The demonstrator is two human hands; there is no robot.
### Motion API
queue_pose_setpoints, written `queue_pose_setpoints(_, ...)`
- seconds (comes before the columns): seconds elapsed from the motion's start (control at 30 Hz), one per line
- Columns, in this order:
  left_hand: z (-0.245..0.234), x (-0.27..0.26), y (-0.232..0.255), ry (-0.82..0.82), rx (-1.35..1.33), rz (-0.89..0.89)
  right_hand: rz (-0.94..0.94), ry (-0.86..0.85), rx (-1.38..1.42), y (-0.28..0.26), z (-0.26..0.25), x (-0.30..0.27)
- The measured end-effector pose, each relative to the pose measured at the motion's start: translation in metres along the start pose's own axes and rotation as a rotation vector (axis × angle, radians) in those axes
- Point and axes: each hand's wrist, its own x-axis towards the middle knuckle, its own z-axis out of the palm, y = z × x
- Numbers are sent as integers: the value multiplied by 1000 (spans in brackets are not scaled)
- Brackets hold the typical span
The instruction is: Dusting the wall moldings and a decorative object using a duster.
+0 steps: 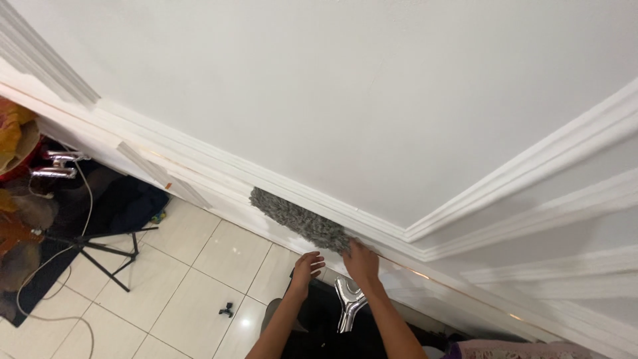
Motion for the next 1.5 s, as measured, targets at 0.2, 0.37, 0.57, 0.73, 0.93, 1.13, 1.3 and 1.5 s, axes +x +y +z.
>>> queue_pose_setpoints(0.2,9,-1,-4,35,-10,41,-7,75,-5,45,4,-12)
queue_pose_setpoints(0.37,13,-16,14,30,31,0,115,100,-12,95,-25,-43)
queue_pose_setpoints(0.57,-15,-24,18,101,-16,41,124,83,-39,90,2,-31)
queue_pose_setpoints(0.73,-16,-33,35,153,-54,38,110,-77,64,-24,-15,5)
queue_pose_setpoints(0.93,-12,-44,50,156,-38,116,51,-137,26,-71,-15,28)
queue_pose_setpoints(1.13,-24,-16,4,137,-30,114,3,86,124,0,-20,-2)
queue_pose_setpoints(1.3,48,-43,9,-159,31,-152,114,113,250,9,-16,-27)
queue_pose_setpoints(1.5,90,8,-1,-167,-237,-32,-140,241,464,-29,4,-27)
